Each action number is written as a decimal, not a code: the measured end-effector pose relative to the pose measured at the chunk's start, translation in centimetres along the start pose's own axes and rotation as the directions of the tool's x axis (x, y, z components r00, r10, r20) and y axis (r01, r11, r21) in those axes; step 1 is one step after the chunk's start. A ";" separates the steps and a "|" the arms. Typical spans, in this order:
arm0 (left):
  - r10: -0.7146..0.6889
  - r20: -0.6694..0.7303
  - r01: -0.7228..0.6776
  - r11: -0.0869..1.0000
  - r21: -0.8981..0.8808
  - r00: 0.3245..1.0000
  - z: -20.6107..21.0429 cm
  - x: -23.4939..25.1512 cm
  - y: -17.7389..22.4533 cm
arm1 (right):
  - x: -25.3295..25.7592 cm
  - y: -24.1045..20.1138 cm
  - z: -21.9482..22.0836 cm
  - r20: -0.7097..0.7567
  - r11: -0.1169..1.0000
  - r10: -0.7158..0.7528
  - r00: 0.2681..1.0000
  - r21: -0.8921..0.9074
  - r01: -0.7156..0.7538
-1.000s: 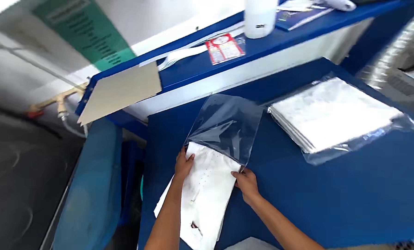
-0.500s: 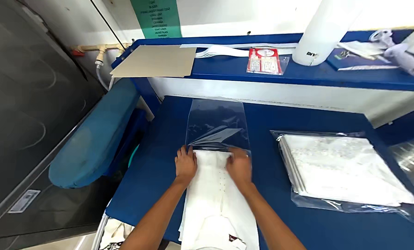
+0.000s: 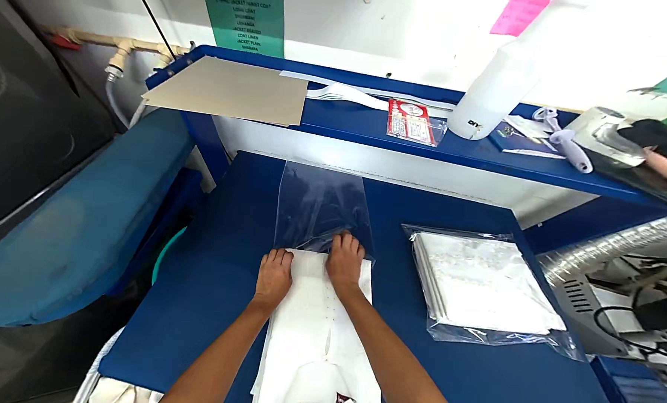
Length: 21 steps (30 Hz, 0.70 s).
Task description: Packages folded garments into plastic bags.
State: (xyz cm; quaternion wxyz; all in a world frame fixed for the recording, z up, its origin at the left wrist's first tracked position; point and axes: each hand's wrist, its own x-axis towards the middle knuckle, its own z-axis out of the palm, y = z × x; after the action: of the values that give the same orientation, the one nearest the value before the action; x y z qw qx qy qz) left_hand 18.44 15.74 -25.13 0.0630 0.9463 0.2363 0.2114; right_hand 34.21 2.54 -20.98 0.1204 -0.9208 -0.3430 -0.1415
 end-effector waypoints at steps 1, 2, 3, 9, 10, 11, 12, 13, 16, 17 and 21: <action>-0.018 -0.011 0.018 1.000 -0.023 1.000 0.0 -0.1 -0.1 | 0.1 1.3 -0.2 0.024 1.000 0.001 1.000 -0.029 0.000; -0.039 -0.020 0.039 0.999 -0.038 0.999 0.1 -0.2 -0.1 | 0.1 2.6 -0.4 0.058 0.998 0.014 0.998 -0.055 -0.010; -0.064 -0.026 0.063 0.996 -0.056 0.998 0.1 -0.4 0.0 | 0.1 3.8 -0.5 0.095 0.997 0.041 0.995 -0.066 -0.035; -0.166 0.000 0.165 0.981 -0.097 0.986 0.0 -0.8 0.0 | -1.2 7.8 -1.1 0.042 0.991 0.132 0.990 -0.021 -0.131; -0.166 -0.004 0.165 0.981 -0.105 0.986 0.0 -1.2 -0.2 | -2.2 8.3 -1.1 0.022 0.986 0.165 0.986 0.000 -0.165; -0.168 -0.011 0.166 0.979 -0.115 0.986 0.1 -1.6 -0.3 | -3.0 8.5 -1.1 0.035 0.971 0.239 0.970 0.017 -0.240; -0.175 -0.015 0.172 0.977 -0.129 0.984 0.2 -2.1 -0.4 | -3.5 8.6 -1.0 0.087 0.935 0.348 0.933 0.033 -0.352; -0.191 0.001 0.189 0.971 -0.148 0.982 0.3 -2.6 -0.3 | -3.8 8.6 -1.0 0.167 0.878 0.462 0.871 0.054 -0.476; -0.259 0.034 0.261 0.946 -0.193 0.965 0.4 -3.2 0.5 | -3.2 8.5 -1.7 0.273 0.792 0.554 0.786 0.115 -0.599; -0.303 0.004 0.297 0.930 -0.215 0.953 0.3 -3.1 0.6 | -3.1 8.0 -2.3 0.200 0.841 0.499 0.843 0.124 -0.527; -0.567 0.023 0.535 0.761 -0.367 0.823 -0.3 -2.3 0.9 | -3.8 8.1 -2.6 0.018 0.906 0.397 0.918 0.150 -0.395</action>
State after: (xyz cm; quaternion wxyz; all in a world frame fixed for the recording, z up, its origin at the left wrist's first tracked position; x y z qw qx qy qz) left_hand 16.81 13.82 -25.50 0.2824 0.7966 0.4641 0.2651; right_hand 36.39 -6.49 -20.83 0.2180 -0.9584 -0.1582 -0.0939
